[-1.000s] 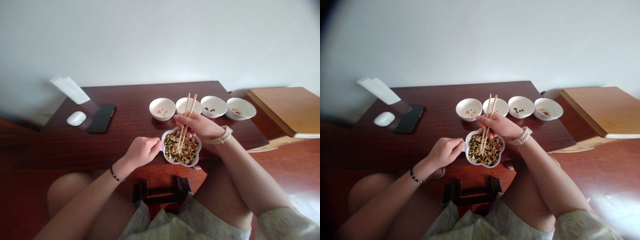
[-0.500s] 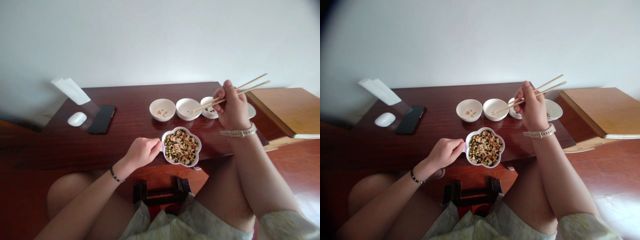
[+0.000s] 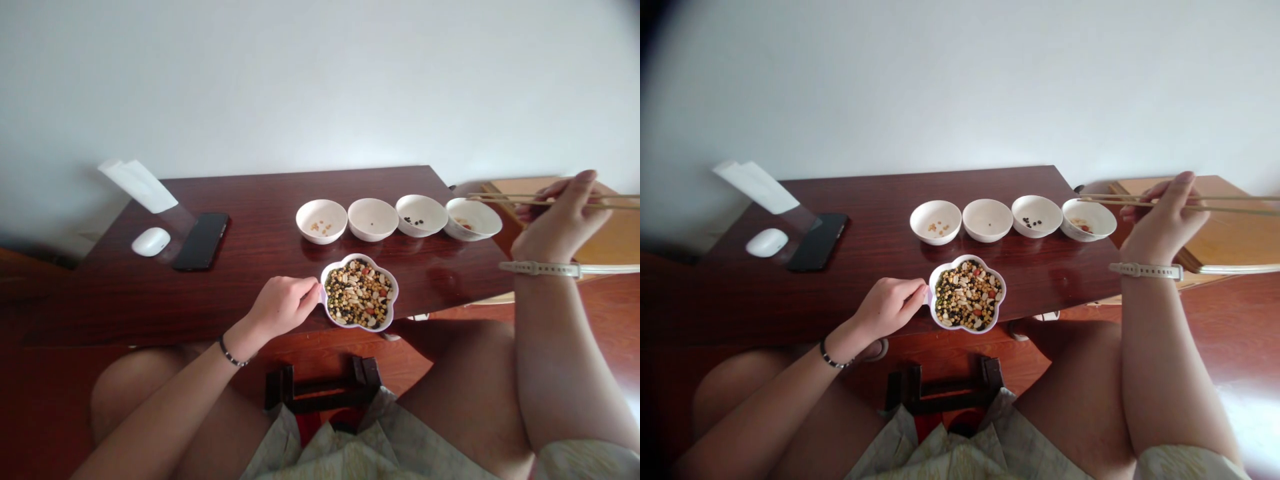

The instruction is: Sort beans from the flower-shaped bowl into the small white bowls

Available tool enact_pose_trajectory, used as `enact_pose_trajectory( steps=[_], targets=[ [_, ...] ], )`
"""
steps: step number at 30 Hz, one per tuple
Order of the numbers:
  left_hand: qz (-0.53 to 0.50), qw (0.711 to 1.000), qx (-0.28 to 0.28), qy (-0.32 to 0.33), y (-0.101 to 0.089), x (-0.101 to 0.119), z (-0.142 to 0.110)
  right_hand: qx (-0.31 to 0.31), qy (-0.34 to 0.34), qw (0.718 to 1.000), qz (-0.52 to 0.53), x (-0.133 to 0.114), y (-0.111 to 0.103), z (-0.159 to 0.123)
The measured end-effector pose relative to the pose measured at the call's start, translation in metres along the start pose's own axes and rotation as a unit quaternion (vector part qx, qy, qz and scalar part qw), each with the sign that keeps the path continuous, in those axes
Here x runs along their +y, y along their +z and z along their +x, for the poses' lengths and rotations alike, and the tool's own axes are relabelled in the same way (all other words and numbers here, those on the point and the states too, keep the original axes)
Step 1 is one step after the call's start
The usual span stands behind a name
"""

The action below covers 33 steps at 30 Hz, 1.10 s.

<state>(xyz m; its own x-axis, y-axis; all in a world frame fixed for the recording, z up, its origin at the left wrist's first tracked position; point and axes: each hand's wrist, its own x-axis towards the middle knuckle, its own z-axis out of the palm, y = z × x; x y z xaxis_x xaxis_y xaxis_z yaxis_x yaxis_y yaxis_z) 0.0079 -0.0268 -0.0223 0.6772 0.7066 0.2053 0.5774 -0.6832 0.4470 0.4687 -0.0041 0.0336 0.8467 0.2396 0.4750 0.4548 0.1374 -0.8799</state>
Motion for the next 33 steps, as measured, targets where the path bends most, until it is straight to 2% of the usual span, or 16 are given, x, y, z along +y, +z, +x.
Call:
enact_pose_trajectory(
  steps=[3,7,12,17,19,21,24,27,30,33],
  targets=[
    [0.001,1.000,0.001,0.000,0.001,0.000,0.000,0.014,-0.020,0.998,0.059,0.011,-0.012,0.004],
    [0.001,1.000,-0.005,-0.006,0.001,0.000,0.001,0.019,-0.025,0.997,0.076,0.017,-0.018,0.004],
    [-0.001,1.000,-0.006,-0.008,0.000,0.001,0.002,0.011,-0.012,0.997,0.077,0.013,-0.011,0.001],
    [0.002,1.000,-0.005,-0.006,0.000,0.000,0.002,-0.043,0.055,0.988,0.139,0.001,0.002,-0.011],
    [0.007,1.000,-0.003,-0.004,-0.001,0.001,0.001,-0.091,0.078,0.977,0.173,-0.005,0.007,-0.020],
    [0.015,1.000,0.002,0.000,-0.001,0.001,0.001,-0.169,0.088,0.960,0.207,-0.011,0.011,-0.033],
    [0.031,0.999,0.014,0.000,0.000,0.001,0.001,-0.317,0.103,0.916,0.225,-0.023,0.014,-0.059],
    [0.039,0.999,0.028,-0.014,0.002,0.000,0.003,-0.454,0.139,0.861,0.181,-0.037,0.016,-0.089],
    [0.041,0.997,0.043,-0.039,0.004,0.001,0.004,-0.547,0.135,0.814,0.140,-0.051,0.019,-0.117],
    [0.049,0.995,0.048,-0.066,0.005,0.004,0.005,-0.596,0.139,0.782,0.121,-0.058,0.022,-0.135]
  ],
)
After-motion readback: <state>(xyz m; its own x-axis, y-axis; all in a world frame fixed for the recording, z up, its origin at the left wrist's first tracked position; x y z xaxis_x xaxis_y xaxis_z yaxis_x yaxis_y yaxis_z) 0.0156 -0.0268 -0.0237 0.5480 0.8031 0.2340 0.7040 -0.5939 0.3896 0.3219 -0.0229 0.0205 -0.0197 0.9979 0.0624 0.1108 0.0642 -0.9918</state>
